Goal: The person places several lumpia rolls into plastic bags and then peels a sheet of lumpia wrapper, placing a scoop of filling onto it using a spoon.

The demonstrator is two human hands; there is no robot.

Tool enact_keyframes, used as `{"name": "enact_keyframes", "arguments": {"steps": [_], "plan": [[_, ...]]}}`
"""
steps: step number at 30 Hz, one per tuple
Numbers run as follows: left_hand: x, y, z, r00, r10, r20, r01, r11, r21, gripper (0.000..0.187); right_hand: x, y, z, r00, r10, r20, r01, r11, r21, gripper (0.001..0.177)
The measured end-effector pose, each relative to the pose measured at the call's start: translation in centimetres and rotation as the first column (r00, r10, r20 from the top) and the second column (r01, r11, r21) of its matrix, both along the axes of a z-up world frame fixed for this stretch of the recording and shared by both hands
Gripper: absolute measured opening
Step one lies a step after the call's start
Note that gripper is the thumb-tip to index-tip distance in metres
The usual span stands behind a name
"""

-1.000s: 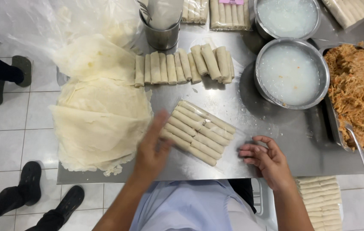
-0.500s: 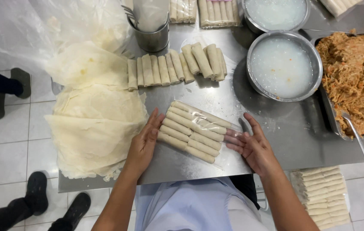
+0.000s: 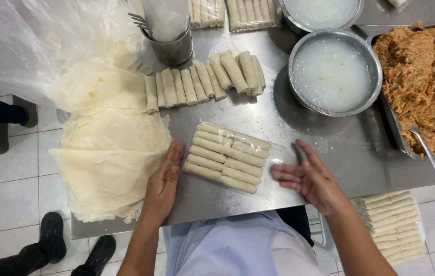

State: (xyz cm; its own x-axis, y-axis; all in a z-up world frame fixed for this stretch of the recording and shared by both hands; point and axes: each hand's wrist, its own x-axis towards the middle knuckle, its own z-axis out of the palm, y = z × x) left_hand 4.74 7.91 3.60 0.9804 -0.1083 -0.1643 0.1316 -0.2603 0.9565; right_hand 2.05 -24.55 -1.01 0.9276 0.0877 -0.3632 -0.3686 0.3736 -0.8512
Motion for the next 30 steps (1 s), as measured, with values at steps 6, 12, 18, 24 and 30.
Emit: {"name": "enact_keyframes", "arguments": {"steps": [6, 12, 18, 24, 30], "plan": [[-0.2, -0.1, 0.0, 0.999, -0.034, 0.005, 0.034, 0.999, 0.027, 0.051, -0.9, 1.2, -1.5, 0.984, 0.093, 0.155, -0.126, 0.967, 0.22, 0.072], [-0.3, -1.1, -0.1, 0.999, -0.043, 0.01, 0.042, 0.996, 0.076, 0.051, 0.0, 1.7, -1.4, 0.998, 0.017, 0.065, -0.025, 0.992, 0.125, 0.075], [-2.8, -8.7, -0.5, 0.418, -0.522, 0.743, 0.298, 0.852, 0.431, 0.011, 0.0, -1.5, 1.6, 0.988, 0.078, 0.135, -0.016, 0.91, -0.414, 0.048], [-3.8, -16.3, -9.2, 0.359, -0.809, 0.466, 0.07, 0.521, 0.851, 0.012, 1.6, -1.9, 1.6, 0.554, 0.773, 0.308, 0.44, 0.041, -0.897, 0.031], [-2.8, -11.9, -3.4, 0.387, -0.77, 0.508, -0.018, 0.544, 0.839, 0.019, 5.7, -0.4, 5.2, 0.414, 0.854, 0.315, 0.628, -0.018, -0.778, 0.016]]}}
